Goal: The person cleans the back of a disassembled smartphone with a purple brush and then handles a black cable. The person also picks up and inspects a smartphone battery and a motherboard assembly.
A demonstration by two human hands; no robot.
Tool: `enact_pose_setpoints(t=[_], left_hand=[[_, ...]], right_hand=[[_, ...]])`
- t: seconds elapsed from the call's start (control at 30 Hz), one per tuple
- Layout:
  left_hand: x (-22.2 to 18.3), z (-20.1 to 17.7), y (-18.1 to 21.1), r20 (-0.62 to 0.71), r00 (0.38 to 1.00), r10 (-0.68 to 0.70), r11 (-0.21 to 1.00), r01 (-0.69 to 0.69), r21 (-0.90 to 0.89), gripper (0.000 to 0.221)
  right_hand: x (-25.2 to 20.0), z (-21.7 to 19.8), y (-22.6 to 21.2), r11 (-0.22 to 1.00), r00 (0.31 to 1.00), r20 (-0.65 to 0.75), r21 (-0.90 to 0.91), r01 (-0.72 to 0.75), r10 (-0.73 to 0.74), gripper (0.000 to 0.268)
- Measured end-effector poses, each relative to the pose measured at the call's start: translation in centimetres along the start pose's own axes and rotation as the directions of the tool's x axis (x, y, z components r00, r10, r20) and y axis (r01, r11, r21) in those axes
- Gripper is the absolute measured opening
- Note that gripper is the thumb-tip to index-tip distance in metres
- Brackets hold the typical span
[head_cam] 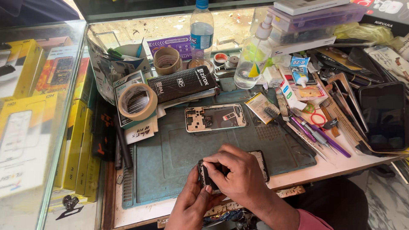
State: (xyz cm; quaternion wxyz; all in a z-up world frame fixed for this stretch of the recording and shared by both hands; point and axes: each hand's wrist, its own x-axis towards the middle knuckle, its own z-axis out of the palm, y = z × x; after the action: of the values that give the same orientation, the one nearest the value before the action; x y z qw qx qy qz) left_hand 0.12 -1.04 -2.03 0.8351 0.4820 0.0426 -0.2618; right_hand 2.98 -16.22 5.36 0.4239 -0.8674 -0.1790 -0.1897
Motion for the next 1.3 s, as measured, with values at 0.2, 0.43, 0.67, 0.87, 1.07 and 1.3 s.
enact_pose_setpoints(t=[0.2, 0.43, 0.67, 0.87, 1.07, 1.3], left_hand=[[-0.2, 0.4, -0.2, 0.011, 0.998, 0.056, 0.996, -0.055, -0.065, 0.063], [-0.8, 0.8, -0.2, 0.028, 0.99, 0.136, 0.991, -0.136, -0.011, 0.057], [-1.0, 0.9, 0.5, 0.031, 0.997, 0.07, 0.998, -0.07, 0.003, 0.056], [-1.1, 1.0, 0.8, 0.033, 0.998, 0.053, 0.998, -0.052, -0.02, 0.057], [-1.1, 1.0, 0.7, 0.082, 0.992, 0.095, 0.994, -0.09, -0.06, 0.059], [-1.2, 0.9, 0.4, 0.108, 0.984, 0.144, 0.989, -0.143, -0.023, 0.059]], right_hand=[[-0.1, 0.4, -0.7, 0.996, 0.997, -0.063, -0.07, -0.051, 0.047, 0.012], [-0.8, 0.8, -0.8, 0.991, 0.994, -0.08, -0.103, -0.088, 0.08, 0.012], [-1.4, 1.0, -0.2, 0.982, 0.986, -0.079, -0.11, -0.152, 0.144, 0.016], [-1.4, 1.0, 0.0, 0.992, 0.991, -0.1, -0.074, -0.099, 0.092, 0.015], [-1.3, 1.3, -0.4, 0.993, 0.993, -0.067, -0.064, -0.1, 0.096, 0.012], [-1.1, 1.4, -1.1, 0.998, 0.998, -0.02, -0.031, -0.057, 0.056, 0.011]])
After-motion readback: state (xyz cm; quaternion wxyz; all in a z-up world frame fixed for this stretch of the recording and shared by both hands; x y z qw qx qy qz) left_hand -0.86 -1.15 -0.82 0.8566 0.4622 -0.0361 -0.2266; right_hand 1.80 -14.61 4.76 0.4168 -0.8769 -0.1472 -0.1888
